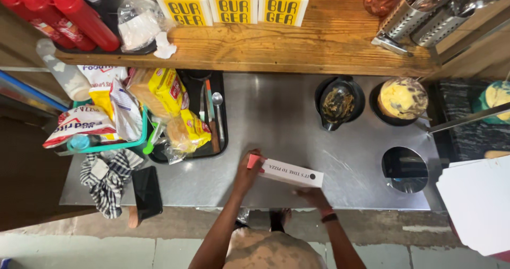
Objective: The person assembles flat-packed pizza boxes by folding the flaps and locking the tabs to form the box structure. They handle multiple boxes one at a time, folding and pressing the edges to secure them.
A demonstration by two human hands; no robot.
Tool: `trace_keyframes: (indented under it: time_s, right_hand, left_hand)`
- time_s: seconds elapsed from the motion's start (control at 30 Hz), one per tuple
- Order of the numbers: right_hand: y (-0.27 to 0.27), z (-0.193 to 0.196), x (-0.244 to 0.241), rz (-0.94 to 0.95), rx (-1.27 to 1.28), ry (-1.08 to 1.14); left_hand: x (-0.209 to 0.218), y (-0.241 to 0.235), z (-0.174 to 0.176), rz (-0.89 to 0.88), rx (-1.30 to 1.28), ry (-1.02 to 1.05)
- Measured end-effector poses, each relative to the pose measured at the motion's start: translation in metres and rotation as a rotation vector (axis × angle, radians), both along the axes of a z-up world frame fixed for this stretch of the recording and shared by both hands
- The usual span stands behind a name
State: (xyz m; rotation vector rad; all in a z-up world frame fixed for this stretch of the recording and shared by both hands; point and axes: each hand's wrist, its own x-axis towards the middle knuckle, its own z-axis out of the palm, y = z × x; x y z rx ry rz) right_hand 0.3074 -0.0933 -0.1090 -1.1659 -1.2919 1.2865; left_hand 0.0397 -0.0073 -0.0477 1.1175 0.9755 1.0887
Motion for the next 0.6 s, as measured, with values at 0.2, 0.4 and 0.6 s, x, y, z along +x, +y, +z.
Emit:
trace_keyframes:
  time_s: [0.2, 0.4, 0.6]
  right_hand:
    - [-0.026, 0.033, -0.003, -0.192, 0.159, 0.017]
    - [-0.032, 0.041, 0.044, -0.253, 0.128, 0.201]
    - [-0.034, 0.024, 0.037, -0.269, 0.119, 0.074]
  left_hand:
    - [-0.004, -0.012, -0.003, 0.027, -0.052, 0.063]
    - [0.062, -0.027, -0.04, -0.089, -0.169, -0.186]
    - [0.044, -0.04, -0.046, -0.055, -0.196, -0.17]
